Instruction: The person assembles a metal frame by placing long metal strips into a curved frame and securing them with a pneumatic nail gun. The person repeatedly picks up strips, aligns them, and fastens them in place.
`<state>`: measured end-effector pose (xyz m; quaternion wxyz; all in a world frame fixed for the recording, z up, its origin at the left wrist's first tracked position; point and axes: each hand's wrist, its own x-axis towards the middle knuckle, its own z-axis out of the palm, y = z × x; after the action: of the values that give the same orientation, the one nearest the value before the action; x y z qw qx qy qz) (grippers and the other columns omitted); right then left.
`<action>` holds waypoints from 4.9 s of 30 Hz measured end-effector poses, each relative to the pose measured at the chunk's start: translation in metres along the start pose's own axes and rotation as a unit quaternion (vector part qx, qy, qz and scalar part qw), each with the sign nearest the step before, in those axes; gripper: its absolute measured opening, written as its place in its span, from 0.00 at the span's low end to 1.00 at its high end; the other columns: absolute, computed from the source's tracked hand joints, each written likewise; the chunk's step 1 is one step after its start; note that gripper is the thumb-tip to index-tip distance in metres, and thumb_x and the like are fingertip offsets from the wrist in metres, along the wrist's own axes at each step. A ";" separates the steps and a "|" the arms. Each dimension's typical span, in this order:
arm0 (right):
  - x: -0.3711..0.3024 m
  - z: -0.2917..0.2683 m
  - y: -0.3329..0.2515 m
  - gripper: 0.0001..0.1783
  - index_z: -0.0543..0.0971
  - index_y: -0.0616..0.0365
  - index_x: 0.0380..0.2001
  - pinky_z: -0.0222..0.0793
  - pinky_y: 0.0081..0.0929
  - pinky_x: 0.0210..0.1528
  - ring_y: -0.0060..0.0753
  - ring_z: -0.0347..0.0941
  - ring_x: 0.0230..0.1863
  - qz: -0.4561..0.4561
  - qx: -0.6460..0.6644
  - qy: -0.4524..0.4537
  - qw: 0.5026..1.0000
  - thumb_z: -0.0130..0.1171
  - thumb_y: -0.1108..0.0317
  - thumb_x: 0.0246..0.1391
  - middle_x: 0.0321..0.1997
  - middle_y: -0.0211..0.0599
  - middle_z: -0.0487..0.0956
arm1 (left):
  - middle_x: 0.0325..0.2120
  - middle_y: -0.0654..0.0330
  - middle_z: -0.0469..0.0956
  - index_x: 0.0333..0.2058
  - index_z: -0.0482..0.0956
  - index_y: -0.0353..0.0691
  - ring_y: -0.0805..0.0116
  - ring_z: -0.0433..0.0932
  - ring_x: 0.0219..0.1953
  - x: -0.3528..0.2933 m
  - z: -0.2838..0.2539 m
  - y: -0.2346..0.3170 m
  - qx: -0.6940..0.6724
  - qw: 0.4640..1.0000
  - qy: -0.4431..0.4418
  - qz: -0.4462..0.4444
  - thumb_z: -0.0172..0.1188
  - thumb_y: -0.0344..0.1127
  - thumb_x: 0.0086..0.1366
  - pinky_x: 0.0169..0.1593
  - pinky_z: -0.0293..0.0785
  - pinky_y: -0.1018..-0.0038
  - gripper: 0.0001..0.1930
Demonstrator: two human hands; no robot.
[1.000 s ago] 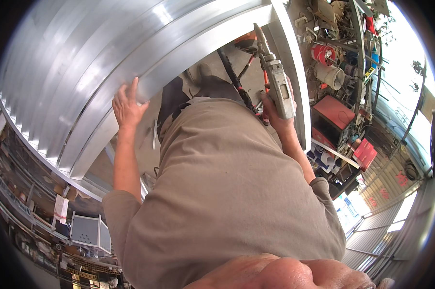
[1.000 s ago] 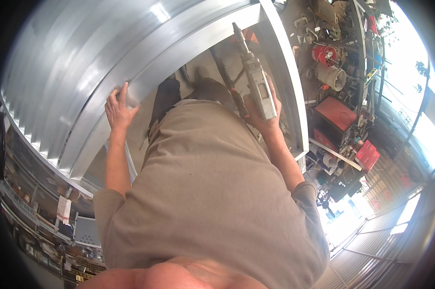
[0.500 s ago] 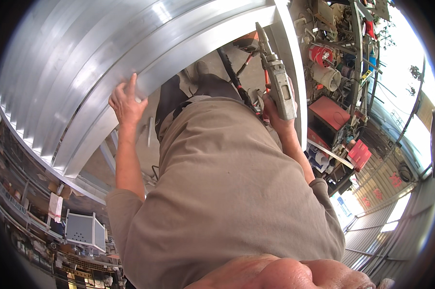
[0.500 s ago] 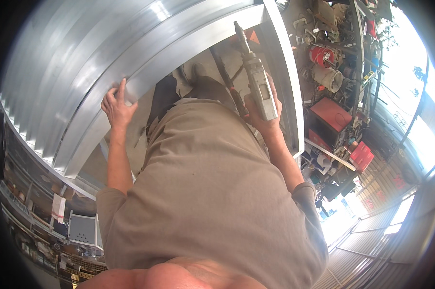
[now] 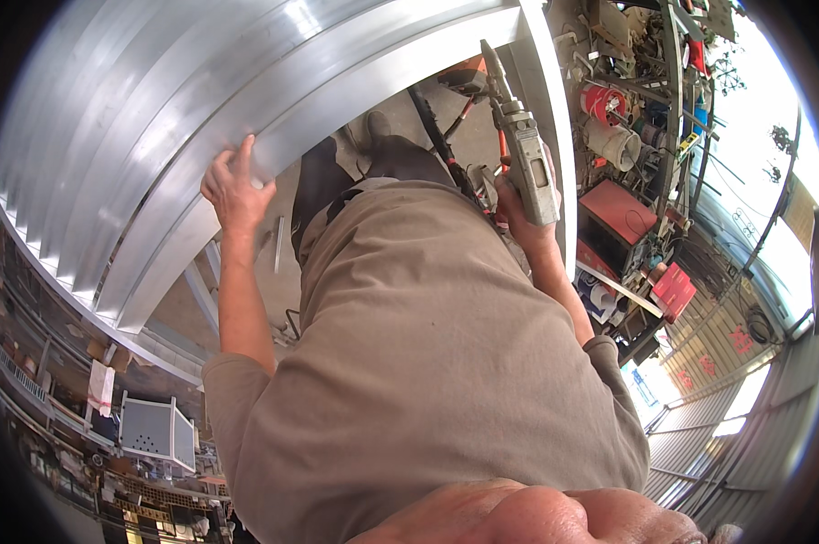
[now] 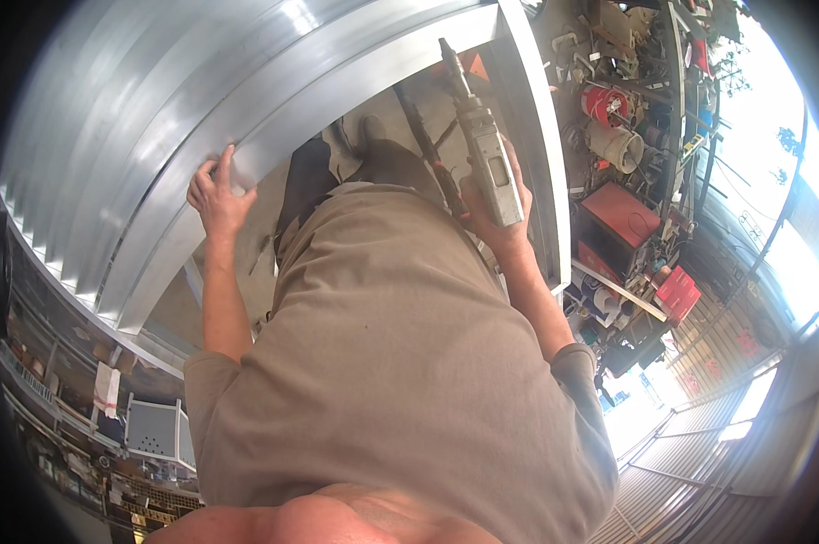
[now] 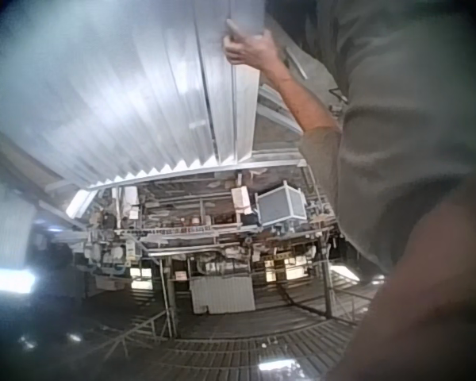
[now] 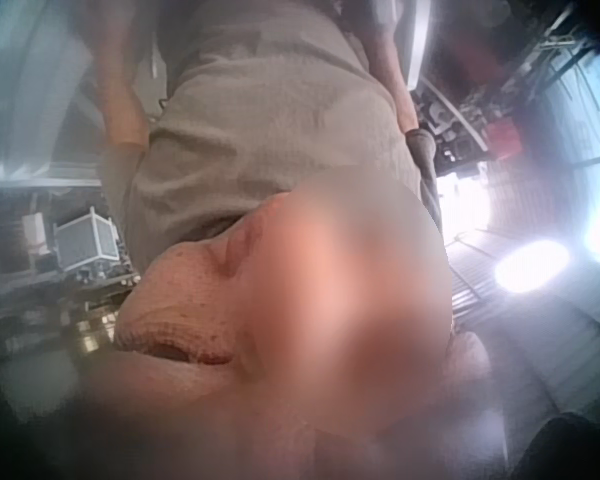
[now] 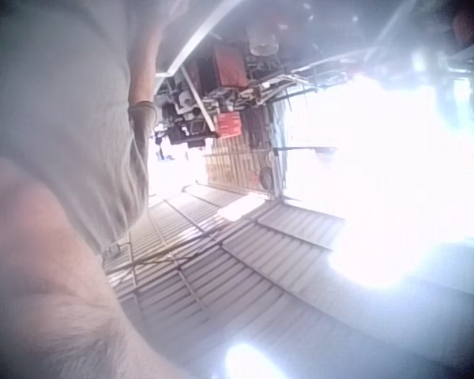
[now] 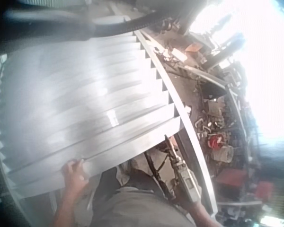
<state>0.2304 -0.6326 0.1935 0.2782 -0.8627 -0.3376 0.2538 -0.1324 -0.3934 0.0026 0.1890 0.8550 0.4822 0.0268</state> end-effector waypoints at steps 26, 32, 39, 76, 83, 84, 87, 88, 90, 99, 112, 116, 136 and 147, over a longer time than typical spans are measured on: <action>0.044 -0.037 -0.011 0.21 0.79 0.62 0.56 0.73 0.22 0.35 0.20 0.77 0.33 0.006 0.000 -0.034 0.999 0.65 0.76 0.59 0.36 0.31 0.81 | 0.57 0.60 0.68 0.70 0.67 0.74 0.54 0.66 0.63 0.000 -0.008 0.000 0.013 1.000 -0.010 -0.002 0.79 0.38 0.46 0.67 0.59 0.49 0.51; 0.128 -0.098 -0.041 0.13 0.84 0.63 0.48 0.76 0.23 0.39 0.20 0.79 0.35 -0.055 -0.125 -0.005 0.991 0.68 0.74 0.60 0.36 0.30 0.84 | 0.56 0.62 0.68 0.71 0.67 0.77 0.54 0.67 0.62 0.002 -0.008 0.003 0.007 1.000 0.000 0.000 0.78 0.39 0.44 0.67 0.59 0.49 0.52; 0.248 -0.118 -0.080 0.23 0.84 0.65 0.43 0.76 0.31 0.38 0.25 0.80 0.33 0.129 -0.354 -0.158 0.913 0.66 0.55 0.55 0.34 0.38 0.86 | 0.56 0.63 0.68 0.70 0.68 0.77 0.55 0.66 0.63 0.000 -0.006 -0.003 0.000 1.000 -0.005 -0.005 0.77 0.39 0.46 0.68 0.59 0.50 0.51; 0.328 -0.053 -0.101 0.14 0.82 0.65 0.26 0.70 0.32 0.27 0.31 0.75 0.20 0.061 -0.450 -0.293 0.841 0.63 0.63 0.44 0.20 0.37 0.79 | 0.56 0.66 0.65 0.70 0.67 0.79 0.56 0.66 0.63 0.001 -0.002 -0.006 -0.007 1.000 -0.018 -0.018 0.79 0.35 0.44 0.67 0.61 0.48 0.53; 0.331 -0.050 -0.100 0.14 0.82 0.66 0.26 0.70 0.33 0.26 0.30 0.75 0.20 0.079 -0.455 -0.307 0.832 0.64 0.63 0.46 0.19 0.37 0.79 | 0.56 0.66 0.65 0.69 0.67 0.79 0.57 0.66 0.63 0.000 -0.002 -0.006 -0.002 1.000 -0.014 -0.018 0.80 0.36 0.44 0.67 0.61 0.48 0.53; 0.332 -0.049 -0.099 0.14 0.82 0.66 0.27 0.70 0.33 0.26 0.30 0.75 0.20 0.079 -0.463 -0.310 0.827 0.65 0.63 0.46 0.20 0.37 0.80 | 0.56 0.65 0.66 0.70 0.68 0.79 0.57 0.67 0.63 0.000 -0.002 -0.006 -0.002 1.000 -0.021 -0.020 0.80 0.36 0.44 0.67 0.61 0.49 0.52; 0.335 -0.046 -0.097 0.13 0.82 0.66 0.27 0.70 0.32 0.26 0.29 0.76 0.21 0.080 -0.467 -0.316 0.822 0.65 0.64 0.48 0.21 0.37 0.80 | 0.57 0.63 0.69 0.70 0.68 0.79 0.57 0.68 0.63 0.000 -0.002 -0.006 0.002 0.999 -0.025 -0.020 0.80 0.37 0.45 0.68 0.60 0.50 0.52; 0.334 -0.045 -0.097 0.13 0.82 0.66 0.28 0.70 0.32 0.26 0.29 0.76 0.21 0.079 -0.455 -0.313 0.830 0.65 0.64 0.48 0.21 0.37 0.80 | 0.57 0.63 0.69 0.70 0.68 0.79 0.57 0.68 0.63 0.000 -0.002 -0.007 0.001 1.000 -0.024 -0.019 0.79 0.37 0.44 0.68 0.60 0.50 0.52; 0.333 -0.044 -0.098 0.12 0.83 0.67 0.29 0.71 0.32 0.26 0.29 0.76 0.21 0.084 -0.439 -0.306 0.841 0.65 0.65 0.48 0.21 0.37 0.81 | 0.56 0.63 0.69 0.70 0.68 0.79 0.57 0.68 0.63 0.000 -0.001 -0.007 -0.001 1.000 -0.019 -0.016 0.79 0.37 0.44 0.68 0.60 0.50 0.52; 0.337 -0.041 -0.100 0.13 0.84 0.66 0.32 0.70 0.32 0.26 0.29 0.76 0.21 0.089 -0.473 -0.319 0.816 0.65 0.66 0.48 0.23 0.37 0.81 | 0.55 0.64 0.68 0.70 0.68 0.78 0.57 0.68 0.62 0.000 0.000 -0.008 -0.009 1.000 -0.011 -0.012 0.79 0.36 0.44 0.67 0.61 0.50 0.53; 0.343 -0.049 -0.093 0.13 0.84 0.66 0.33 0.70 0.32 0.25 0.30 0.76 0.20 0.091 -0.511 -0.301 0.800 0.65 0.65 0.49 0.21 0.38 0.80 | 0.56 0.64 0.68 0.70 0.67 0.79 0.57 0.68 0.62 0.000 0.000 -0.008 -0.006 1.000 -0.021 -0.017 0.79 0.38 0.44 0.67 0.61 0.49 0.53; 0.333 -0.040 -0.111 0.15 0.84 0.66 0.34 0.72 0.31 0.26 0.31 0.76 0.20 0.100 -0.542 -0.311 0.774 0.65 0.62 0.50 0.21 0.38 0.80 | 0.56 0.64 0.68 0.70 0.67 0.79 0.57 0.68 0.62 0.000 0.000 -0.007 -0.005 1.000 -0.017 -0.018 0.79 0.38 0.44 0.66 0.62 0.49 0.53; 0.238 -0.185 0.053 0.21 0.82 0.61 0.48 0.75 0.30 0.32 0.27 0.79 0.30 0.297 -0.170 -0.053 0.938 0.69 0.60 0.54 0.33 0.33 0.83 | 0.61 0.62 0.67 0.73 0.63 0.72 0.55 0.65 0.67 -0.006 -0.004 0.017 0.034 0.998 -0.005 -0.057 0.77 0.37 0.48 0.71 0.56 0.48 0.53; 0.245 -0.188 0.397 0.08 0.85 0.55 0.38 0.76 0.31 0.28 0.31 0.77 0.25 0.273 -0.036 -0.034 0.961 0.65 0.62 0.63 0.30 0.32 0.81 | 0.70 0.53 0.61 0.76 0.59 0.66 0.47 0.62 0.71 -0.048 -0.012 0.076 0.096 0.979 0.059 -0.170 0.76 0.50 0.56 0.74 0.53 0.42 0.50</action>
<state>0.6808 -0.7581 0.0084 0.1551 -0.9226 -0.1072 0.3364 -0.0990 -0.4646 0.0464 0.0789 0.7714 0.6314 -0.0023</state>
